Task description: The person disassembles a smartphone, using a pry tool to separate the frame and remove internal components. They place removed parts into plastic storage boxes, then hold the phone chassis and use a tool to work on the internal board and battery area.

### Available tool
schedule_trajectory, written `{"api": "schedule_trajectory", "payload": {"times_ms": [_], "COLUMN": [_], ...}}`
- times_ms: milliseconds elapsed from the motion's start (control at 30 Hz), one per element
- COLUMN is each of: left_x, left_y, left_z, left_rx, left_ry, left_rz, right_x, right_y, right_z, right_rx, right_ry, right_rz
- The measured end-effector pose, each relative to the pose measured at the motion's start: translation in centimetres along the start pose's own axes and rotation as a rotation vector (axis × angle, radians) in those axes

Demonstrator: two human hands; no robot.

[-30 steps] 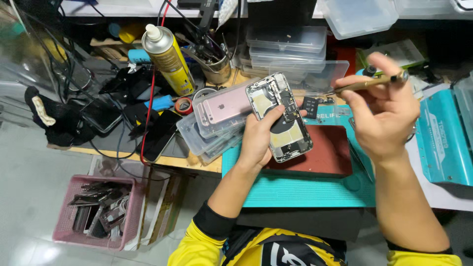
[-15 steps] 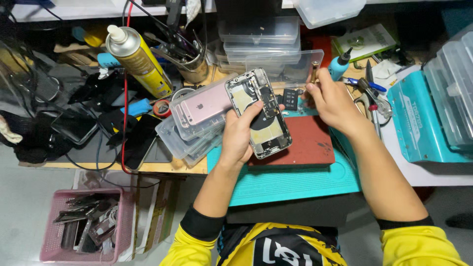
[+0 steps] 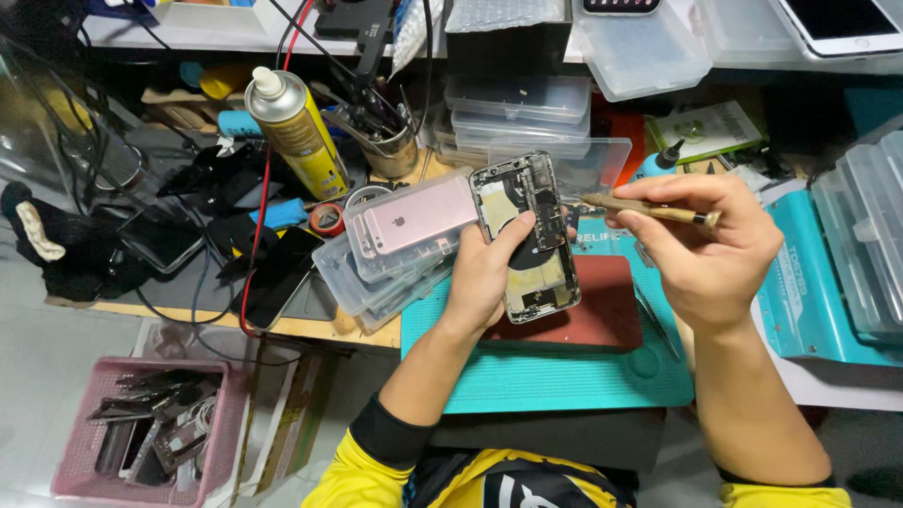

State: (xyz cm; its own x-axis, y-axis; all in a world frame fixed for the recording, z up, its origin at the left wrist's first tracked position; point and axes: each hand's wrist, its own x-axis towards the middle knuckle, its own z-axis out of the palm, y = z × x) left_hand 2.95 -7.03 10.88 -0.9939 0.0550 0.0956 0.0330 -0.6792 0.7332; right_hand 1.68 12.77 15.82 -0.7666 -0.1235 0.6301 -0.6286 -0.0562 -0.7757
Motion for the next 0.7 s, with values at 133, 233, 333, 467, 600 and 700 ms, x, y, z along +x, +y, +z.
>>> {"api": "schedule_trajectory", "payload": {"times_ms": [133, 233, 333, 467, 600, 700], "left_x": [-0.1, -0.2, -0.3, -0.4, -0.5, -0.5], "left_y": [0.3, 0.7, 1.0, 1.1, 0.9, 0.7], "left_z": [0.0, -0.1, -0.1, -0.2, -0.4, -0.6], "left_rx": [-0.025, -0.077, -0.111, -0.160, -0.161, -0.158], "left_ry": [-0.039, -0.072, -0.079, -0.081, -0.066, -0.057], "left_rz": [-0.023, -0.052, -0.056, -0.072, -0.062, -0.063], "right_x": [-0.2, -0.3, -0.6, -0.8, -0.6, -0.8], "right_y": [-0.3, -0.2, -0.2, -0.2, -0.6, -0.2], "right_z": [0.7, 0.3, -0.2, -0.3, -0.3, -0.9], "right_rx": [-0.110, -0.220, -0.328, -0.353, -0.463, -0.593], "right_ry": [-0.026, -0.069, -0.066, -0.077, -0.156, -0.200], "right_rz": [0.010, -0.037, -0.029, -0.027, -0.018, -0.003]}}
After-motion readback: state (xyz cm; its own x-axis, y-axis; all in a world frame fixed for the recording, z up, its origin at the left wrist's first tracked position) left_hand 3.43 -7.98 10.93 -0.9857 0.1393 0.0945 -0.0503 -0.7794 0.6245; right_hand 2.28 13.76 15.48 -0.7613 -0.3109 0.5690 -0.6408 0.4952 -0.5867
